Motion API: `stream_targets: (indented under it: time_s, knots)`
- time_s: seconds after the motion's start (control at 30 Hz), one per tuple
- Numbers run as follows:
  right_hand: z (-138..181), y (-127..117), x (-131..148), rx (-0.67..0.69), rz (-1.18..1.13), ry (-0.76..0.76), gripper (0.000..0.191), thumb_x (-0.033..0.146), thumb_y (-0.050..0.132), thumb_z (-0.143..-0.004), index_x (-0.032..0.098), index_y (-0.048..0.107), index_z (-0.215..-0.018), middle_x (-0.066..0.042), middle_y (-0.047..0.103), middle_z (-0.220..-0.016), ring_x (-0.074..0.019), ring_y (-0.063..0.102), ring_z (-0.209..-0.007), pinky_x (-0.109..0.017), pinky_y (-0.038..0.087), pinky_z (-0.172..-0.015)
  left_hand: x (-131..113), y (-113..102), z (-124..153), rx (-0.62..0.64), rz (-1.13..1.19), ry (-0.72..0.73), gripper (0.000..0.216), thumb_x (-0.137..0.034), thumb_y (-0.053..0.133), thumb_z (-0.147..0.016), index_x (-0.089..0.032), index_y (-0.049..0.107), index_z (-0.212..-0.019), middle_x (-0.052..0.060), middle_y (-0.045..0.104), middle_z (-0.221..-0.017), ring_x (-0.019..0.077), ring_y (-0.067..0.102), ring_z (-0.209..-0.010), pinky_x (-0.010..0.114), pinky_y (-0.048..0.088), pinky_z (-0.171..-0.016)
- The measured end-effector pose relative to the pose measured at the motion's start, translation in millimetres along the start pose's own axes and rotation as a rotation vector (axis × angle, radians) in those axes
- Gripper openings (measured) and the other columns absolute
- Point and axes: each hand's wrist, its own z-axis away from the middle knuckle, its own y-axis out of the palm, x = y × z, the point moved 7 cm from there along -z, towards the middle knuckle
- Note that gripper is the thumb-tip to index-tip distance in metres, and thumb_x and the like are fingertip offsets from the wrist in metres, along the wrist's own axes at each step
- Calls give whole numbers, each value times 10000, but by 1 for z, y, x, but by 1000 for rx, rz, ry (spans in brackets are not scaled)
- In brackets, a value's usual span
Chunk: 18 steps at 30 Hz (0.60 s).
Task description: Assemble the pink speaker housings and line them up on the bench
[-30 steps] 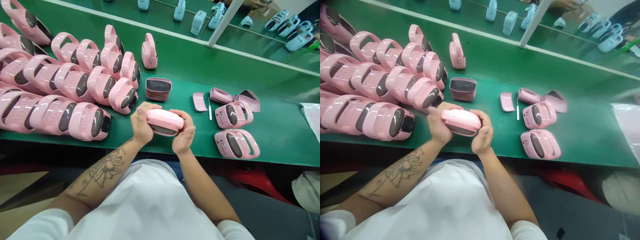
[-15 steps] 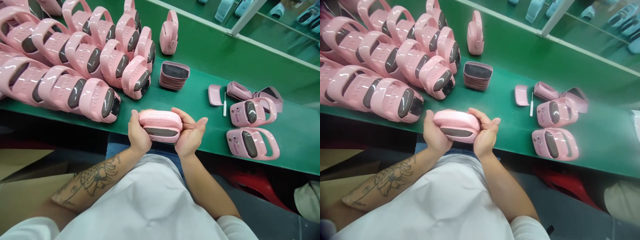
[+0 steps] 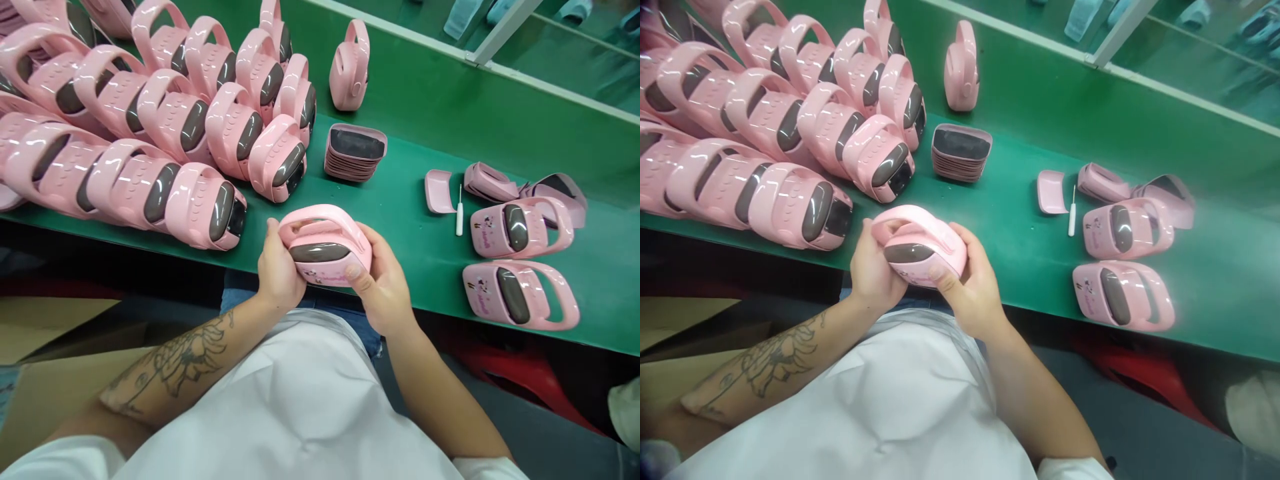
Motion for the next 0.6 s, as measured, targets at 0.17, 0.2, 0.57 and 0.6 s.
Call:
stream_targets:
  time_s: [0.17, 0.2, 0.57, 0.6]
  knots:
    - [-4, -30, 10, -10, 246, 2, 784, 540, 916, -795, 310, 565, -1457, -86, 624, -1510, -344, 620, -1362, -548, 509, -1171, -53, 23, 19, 543, -671, 740, 580, -415, 785, -905, -237, 632, -1436, 124, 649, -1496, 317, 594, -1420, 508, 442, -1245]
    - [-6, -32, 12, 26, 298, -5, 767, 516, 929, -784, 314, 586, -1440, -79, 629, -1502, -345, 618, -1360, -554, 497, -1178, -54, 29, 23, 693, -826, 773, 699, -407, 837, -852, -232, 595, -1484, 144, 596, -1567, 345, 545, -1477, 530, 413, -1272]
    - [5, -28, 1, 76, 270, -23, 778, 372, 754, -929, 348, 378, -1610, -65, 426, -1693, -323, 460, -1518, -533, 411, -1254, -35, 50, 24, 886, -1029, 489, 860, -424, 938, -745, -207, 574, -1493, 135, 623, -1548, 328, 599, -1435, 440, 499, -1218]
    - [6, -27, 2, 68, 258, -22, 758, 359, 743, -925, 337, 394, -1597, -71, 437, -1678, -324, 470, -1503, -532, 417, -1248, -35, 51, 24, 882, -1004, 508, 836, -419, 940, -747, -218, 590, -1479, 132, 635, -1534, 329, 605, -1427, 447, 500, -1214]
